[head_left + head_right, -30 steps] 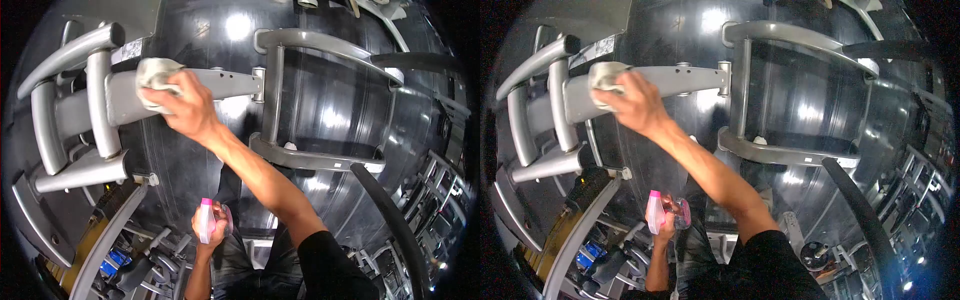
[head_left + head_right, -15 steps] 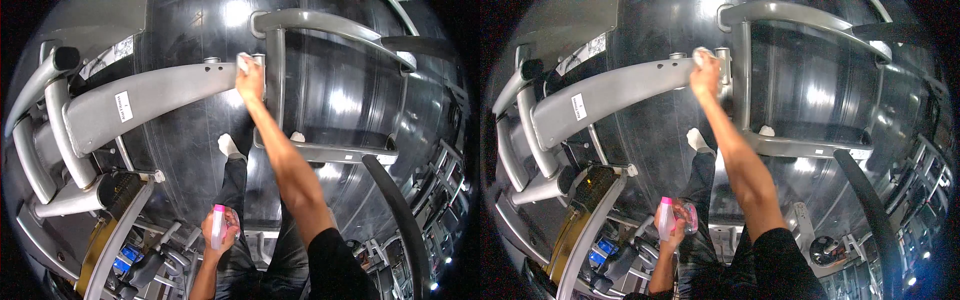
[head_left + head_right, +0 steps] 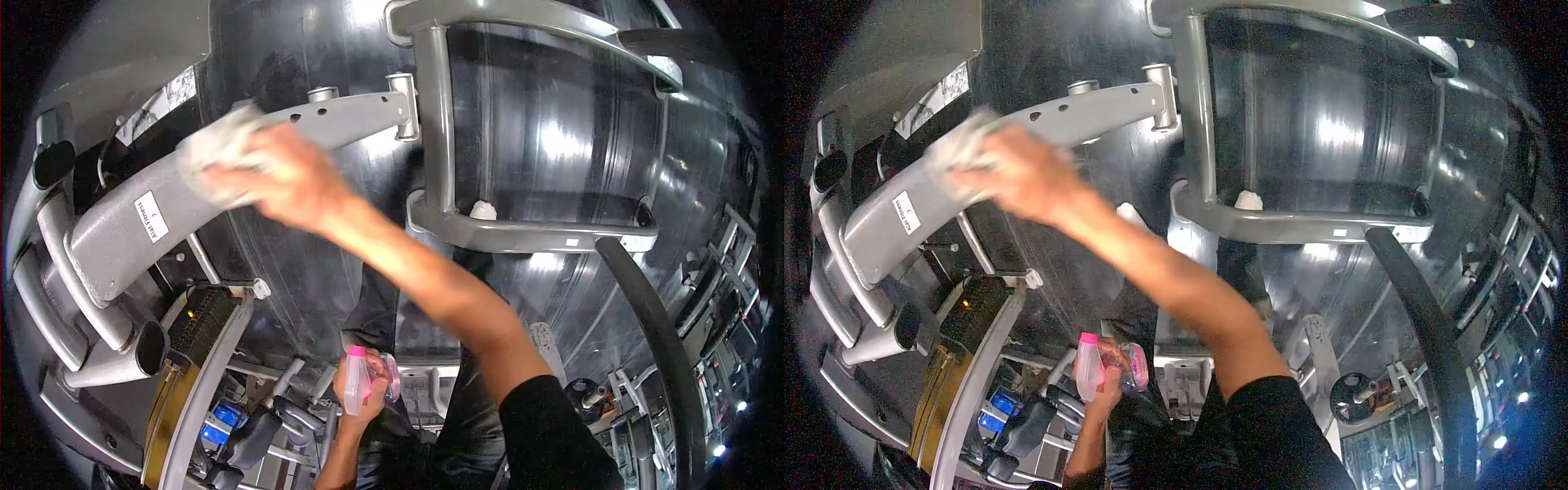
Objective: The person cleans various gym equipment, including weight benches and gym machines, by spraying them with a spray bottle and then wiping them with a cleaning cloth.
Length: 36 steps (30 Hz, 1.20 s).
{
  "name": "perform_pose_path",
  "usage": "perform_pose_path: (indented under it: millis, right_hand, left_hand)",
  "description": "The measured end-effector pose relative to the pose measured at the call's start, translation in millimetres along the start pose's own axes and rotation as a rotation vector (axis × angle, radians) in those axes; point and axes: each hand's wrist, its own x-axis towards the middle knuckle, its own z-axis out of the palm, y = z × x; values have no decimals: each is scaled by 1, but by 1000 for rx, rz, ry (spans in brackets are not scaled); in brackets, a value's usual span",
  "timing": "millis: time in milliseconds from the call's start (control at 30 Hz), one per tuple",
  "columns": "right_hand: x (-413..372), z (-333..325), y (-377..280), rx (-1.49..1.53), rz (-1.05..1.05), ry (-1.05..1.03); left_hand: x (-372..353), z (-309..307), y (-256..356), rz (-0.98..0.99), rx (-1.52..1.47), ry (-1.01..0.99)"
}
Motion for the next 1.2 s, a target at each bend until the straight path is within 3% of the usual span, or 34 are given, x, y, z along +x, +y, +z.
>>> perform_pose_path:
  millis: [33,67,100,133,167,200,233,267,300,367,433,500,567,767,900,967,1067,1200]
  right_hand:
    - [-7,-17,34,63,134,64]
    - [-25,-24,53,-199,-42,372]
    - [-30,-37,95,162,166,464]
    - [-40,-69,113,-659,-88,459]
    - [-47,-93,145,-229,180,541]
    - [-69,-122,217,-501,118,579]
    - [-77,-143,185,-640,530,475]
    - [-89,-161,203,-614,742,425]
    - [-88,-171,189,-724,909,210]
    - [-99,-161,175,-768,825,153]
    - [-98,-136,160,-678,849,329]
    - [-93,-104,135,-559,699,524]
    - [-92,-74,119,-484,552,576]
    - [-71,-1,10,-244,367,429]
    - [-31,31,-50,-282,198,347]
    - [-12,44,-76,-305,193,316]
    - [11,66,-109,-423,-121,185]
    - [37,97,-159,-573,-252,-34]
  left_hand:
    - [3,0,0,5,-1,5]
    - [6,0,0,17,-14,17]
    - [8,0,0,30,-27,28]
    - [9,-1,2,34,-26,31]
    - [10,-4,4,37,-11,21]
    - [10,-5,4,41,2,15]
    - [9,-10,2,44,1,20]
    - [5,-16,-1,36,3,16]
    - [1,-22,-5,26,3,14]
    - [-3,-33,-16,-12,-16,33]
    - [-4,-32,-17,-39,-41,45]
    - [-5,-33,-9,-33,-60,63]
    - [-11,-36,-10,52,-30,79]
    - [-33,-43,-8,76,-103,78]
    - [-43,-53,9,132,-149,120]
    - [-48,-61,17,152,88,149]
    - [-51,-74,45,324,46,198]
    - [-61,-90,52,333,-149,242]
